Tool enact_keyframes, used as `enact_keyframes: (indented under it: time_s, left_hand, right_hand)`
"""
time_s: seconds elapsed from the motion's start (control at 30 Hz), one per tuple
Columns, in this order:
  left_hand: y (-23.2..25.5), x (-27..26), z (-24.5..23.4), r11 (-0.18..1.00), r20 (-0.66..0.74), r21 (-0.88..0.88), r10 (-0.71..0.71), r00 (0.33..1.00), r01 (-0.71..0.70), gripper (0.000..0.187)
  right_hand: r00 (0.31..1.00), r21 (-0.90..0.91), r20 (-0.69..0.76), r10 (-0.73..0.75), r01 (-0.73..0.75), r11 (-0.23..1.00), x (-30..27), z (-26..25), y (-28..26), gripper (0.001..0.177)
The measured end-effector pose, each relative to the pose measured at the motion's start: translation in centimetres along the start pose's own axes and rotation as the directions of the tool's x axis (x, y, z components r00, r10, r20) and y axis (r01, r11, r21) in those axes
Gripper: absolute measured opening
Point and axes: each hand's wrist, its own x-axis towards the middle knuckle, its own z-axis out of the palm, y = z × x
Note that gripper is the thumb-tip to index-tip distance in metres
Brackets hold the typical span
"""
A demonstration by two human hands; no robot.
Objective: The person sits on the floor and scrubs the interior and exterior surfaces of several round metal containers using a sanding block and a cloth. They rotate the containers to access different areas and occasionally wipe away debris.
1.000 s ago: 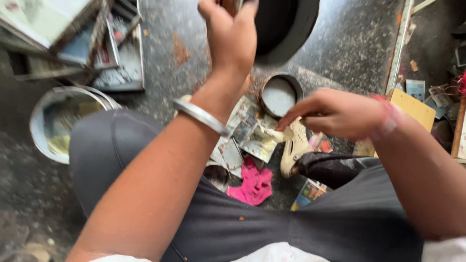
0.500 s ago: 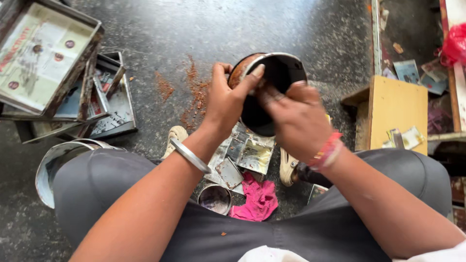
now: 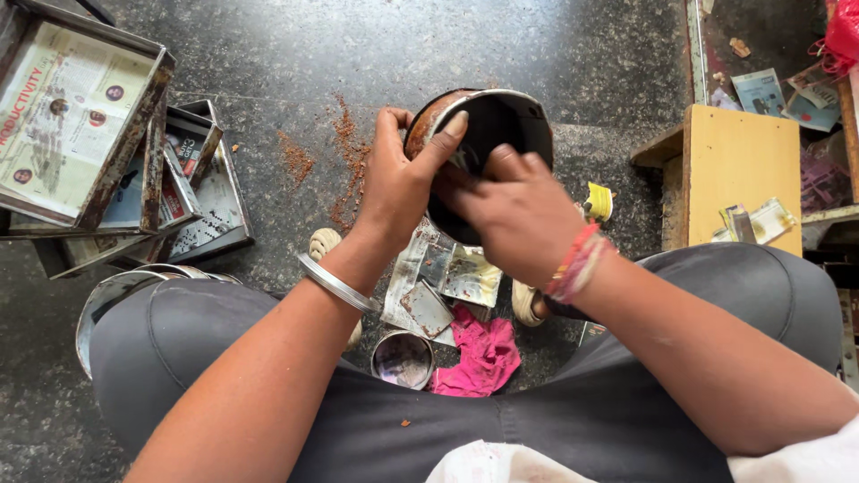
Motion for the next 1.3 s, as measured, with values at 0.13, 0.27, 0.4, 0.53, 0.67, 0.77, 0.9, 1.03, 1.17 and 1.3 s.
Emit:
enact_keyframes:
  time_s: [0.13,0.27,0.4,0.53,0.67,0.77,0.9,1.03,1.17,1.3]
  left_hand:
    - [0.3,0.2,-0.6,0.999,-0.040,0.022,-0.040,0.998,0.041,0.059]
    - [0.7,0.4,-0.6,0.980,-0.060,0.198,-0.008,0.998,0.020,0.065]
    - [0.8,0.1,0.2,0.948,-0.017,0.318,0.029,0.999,-0.022,0.067]
    - [0.8,0.3,0.0,0.924,-0.031,0.380,0.050,0.998,-0.035,0.069]
    - [0.4,0.6,-0.8,0.939,-0.002,0.336,0.079,0.997,-0.073,0.068]
    - [0.3,0.4,-0.5,0.919,0.035,0.376,0.117,0.992,-0.122,0.067]
    - [0.4,0.4,-0.4,0.919,0.054,0.376,0.106,0.993,-0.119,0.067]
    - [0.7,0.6,-0.9,0.954,0.027,0.280,0.101,0.994,-0.105,0.065]
    - [0.8,0.5,-0.7,0.930,0.038,0.351,0.103,0.994,-0.110,0.065]
    - [0.3,0.3,-0.4,0.907,0.029,0.403,0.122,0.992,-0.123,0.066]
  right_hand:
    - [0.987,0.025,0.143,0.073,-0.078,0.997,-0.5,0.1,-0.3,0.033]
    - [0.988,0.095,-0.137,0.078,-0.065,0.993,-0.8,-0.7,0.8,0.047]
    - [0.982,0.036,-0.186,0.031,-0.025,0.999,-0.4,-0.2,0.7,0.045]
    - [0.979,-0.064,0.175,0.103,-0.093,0.994,-0.4,0.4,0.8,0.031]
    - [0.989,0.075,-0.139,0.054,-0.044,0.996,-0.7,0.4,1.7,0.042]
    - [0.985,0.090,-0.167,0.052,-0.038,0.995,-0.2,0.7,1.5,0.035]
    - [0.999,-0.042,0.037,0.031,-0.029,0.999,0.0,1.2,0.8,0.024]
    - [0.999,-0.053,0.003,0.039,-0.038,0.998,-0.5,0.5,1.4,0.027]
    - [0.984,-0.036,-0.168,-0.060,0.055,0.998,-0.1,0.1,1.4,0.033]
    - [0.989,-0.028,0.140,-0.039,0.043,0.999,0.1,1.0,-0.1,0.025]
